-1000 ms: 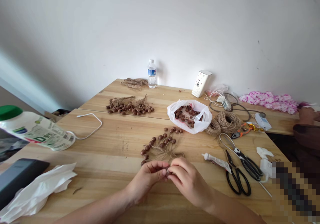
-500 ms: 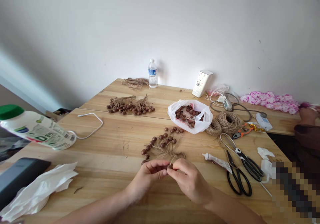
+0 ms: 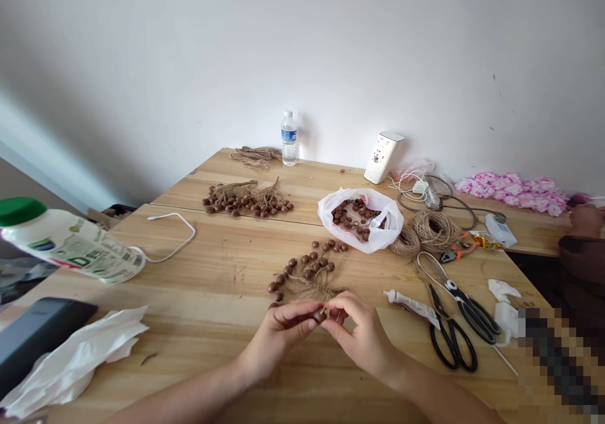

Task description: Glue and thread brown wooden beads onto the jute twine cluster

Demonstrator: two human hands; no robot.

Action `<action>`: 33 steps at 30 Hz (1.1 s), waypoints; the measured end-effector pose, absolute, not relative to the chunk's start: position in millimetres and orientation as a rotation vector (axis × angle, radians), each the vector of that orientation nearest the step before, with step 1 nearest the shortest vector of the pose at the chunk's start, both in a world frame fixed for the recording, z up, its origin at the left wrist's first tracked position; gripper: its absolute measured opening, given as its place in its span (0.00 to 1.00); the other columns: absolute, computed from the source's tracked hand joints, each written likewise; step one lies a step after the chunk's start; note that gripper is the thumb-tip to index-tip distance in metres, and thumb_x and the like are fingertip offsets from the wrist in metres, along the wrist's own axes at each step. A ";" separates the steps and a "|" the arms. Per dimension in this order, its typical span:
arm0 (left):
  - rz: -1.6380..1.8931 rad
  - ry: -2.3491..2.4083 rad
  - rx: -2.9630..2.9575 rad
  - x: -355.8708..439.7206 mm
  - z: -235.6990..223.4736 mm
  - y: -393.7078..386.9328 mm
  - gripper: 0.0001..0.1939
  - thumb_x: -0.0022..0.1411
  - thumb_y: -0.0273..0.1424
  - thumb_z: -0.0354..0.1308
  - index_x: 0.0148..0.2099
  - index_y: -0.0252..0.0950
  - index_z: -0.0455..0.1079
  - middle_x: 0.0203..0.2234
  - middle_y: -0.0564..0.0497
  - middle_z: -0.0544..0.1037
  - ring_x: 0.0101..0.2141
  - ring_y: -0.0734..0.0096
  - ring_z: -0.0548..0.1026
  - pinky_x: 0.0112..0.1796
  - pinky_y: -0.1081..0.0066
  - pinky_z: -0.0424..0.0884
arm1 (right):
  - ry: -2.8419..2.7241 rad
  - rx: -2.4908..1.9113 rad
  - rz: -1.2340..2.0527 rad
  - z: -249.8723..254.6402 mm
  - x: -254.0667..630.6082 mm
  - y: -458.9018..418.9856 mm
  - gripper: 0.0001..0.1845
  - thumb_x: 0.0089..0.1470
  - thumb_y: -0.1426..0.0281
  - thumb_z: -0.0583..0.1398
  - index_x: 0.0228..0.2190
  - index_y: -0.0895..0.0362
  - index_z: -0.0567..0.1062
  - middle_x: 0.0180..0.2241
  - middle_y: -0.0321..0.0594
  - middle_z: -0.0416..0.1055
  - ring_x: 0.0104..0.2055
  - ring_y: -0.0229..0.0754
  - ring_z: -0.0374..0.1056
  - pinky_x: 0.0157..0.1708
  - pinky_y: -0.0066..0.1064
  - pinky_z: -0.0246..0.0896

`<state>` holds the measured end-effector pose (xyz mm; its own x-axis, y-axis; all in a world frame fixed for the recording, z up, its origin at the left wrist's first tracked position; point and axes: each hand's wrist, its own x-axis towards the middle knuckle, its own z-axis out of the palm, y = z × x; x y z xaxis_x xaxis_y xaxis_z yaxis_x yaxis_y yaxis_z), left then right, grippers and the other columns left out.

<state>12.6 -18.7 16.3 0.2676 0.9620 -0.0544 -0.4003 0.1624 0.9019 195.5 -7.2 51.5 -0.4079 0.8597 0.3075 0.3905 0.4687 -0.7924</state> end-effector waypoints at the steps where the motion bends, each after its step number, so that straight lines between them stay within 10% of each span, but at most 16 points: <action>1: 1.127 0.759 0.947 12.3 16.6 -18.8 0.12 0.52 0.26 0.65 0.41 0.43 0.78 0.39 0.52 0.81 0.43 0.65 0.77 0.46 0.69 0.72 | -1.985 -1.035 0.840 51.2 195.2 -7.5 0.06 0.52 0.75 0.60 0.35 0.57 0.71 0.30 0.39 0.67 0.30 0.38 0.65 0.29 0.28 0.64; 33: 1.228 0.859 1.311 11.4 15.5 -25.1 0.12 0.53 0.26 0.63 0.41 0.47 0.78 0.37 0.49 0.82 0.39 0.62 0.78 0.42 0.66 0.74 | -1.844 -0.899 0.846 49.9 185.5 -12.6 0.05 0.51 0.72 0.62 0.25 0.59 0.75 0.25 0.39 0.70 0.25 0.37 0.66 0.25 0.27 0.63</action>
<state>11.4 -25.1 15.5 0.2027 0.9630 0.1778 -0.1631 -0.1459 0.9758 185.5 -12.6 49.9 -0.3404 0.8437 0.4151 0.2358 0.5040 -0.8309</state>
